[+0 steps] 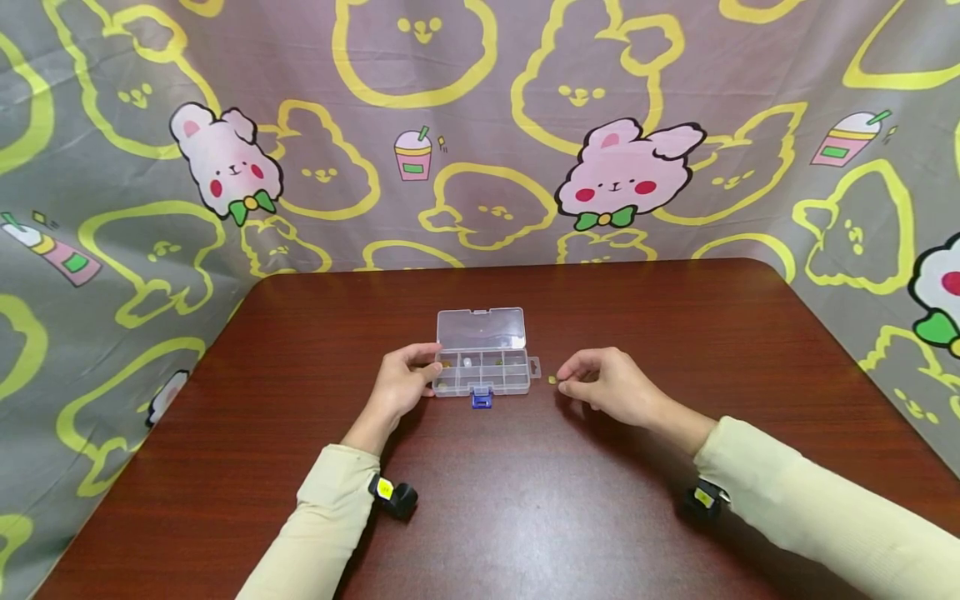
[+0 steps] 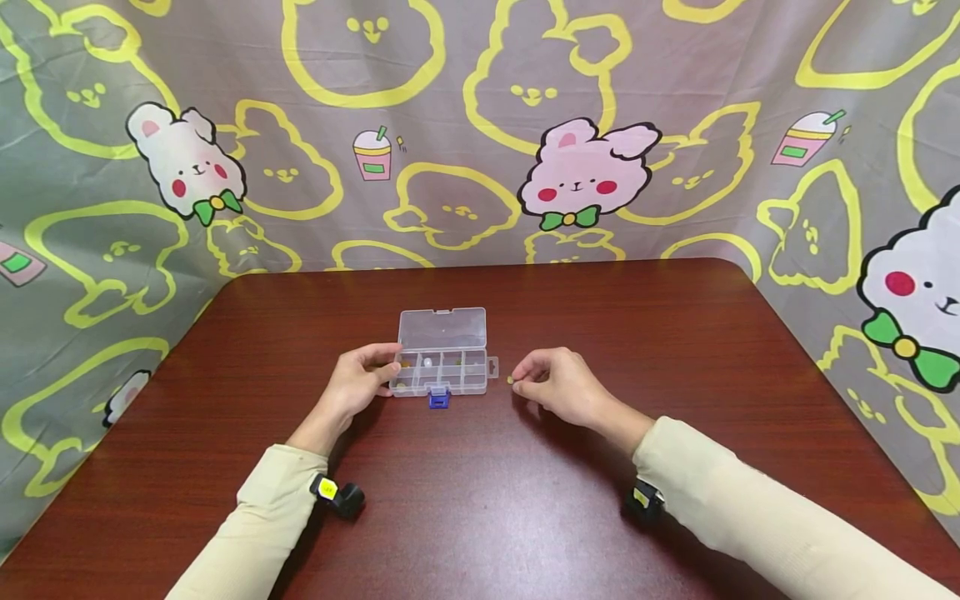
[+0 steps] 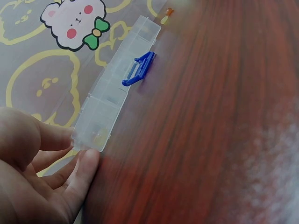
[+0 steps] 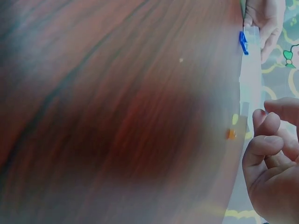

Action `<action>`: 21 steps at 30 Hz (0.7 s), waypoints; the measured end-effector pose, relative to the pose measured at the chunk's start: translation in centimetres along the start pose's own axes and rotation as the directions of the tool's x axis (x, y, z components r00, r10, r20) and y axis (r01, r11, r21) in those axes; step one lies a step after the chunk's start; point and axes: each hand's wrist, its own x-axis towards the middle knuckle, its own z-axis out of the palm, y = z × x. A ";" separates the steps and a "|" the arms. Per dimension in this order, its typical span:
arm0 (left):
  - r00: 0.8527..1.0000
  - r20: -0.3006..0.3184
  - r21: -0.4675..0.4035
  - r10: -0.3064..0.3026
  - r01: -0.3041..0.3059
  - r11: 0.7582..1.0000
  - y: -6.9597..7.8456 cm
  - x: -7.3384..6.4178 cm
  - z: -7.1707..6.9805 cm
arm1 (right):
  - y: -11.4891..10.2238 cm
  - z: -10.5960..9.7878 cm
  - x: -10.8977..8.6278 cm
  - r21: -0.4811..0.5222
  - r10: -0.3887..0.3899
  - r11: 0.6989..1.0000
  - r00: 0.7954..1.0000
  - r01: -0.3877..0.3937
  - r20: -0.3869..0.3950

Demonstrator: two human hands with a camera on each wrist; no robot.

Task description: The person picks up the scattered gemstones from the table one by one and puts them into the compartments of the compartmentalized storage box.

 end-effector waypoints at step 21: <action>1.000 0.000 -0.015 0.007 -0.007 1.000 0.0 -0.1 0.0 | -2.0 2.3 1.9 0.022 -0.062 0.998 0.998 0.062 -0.006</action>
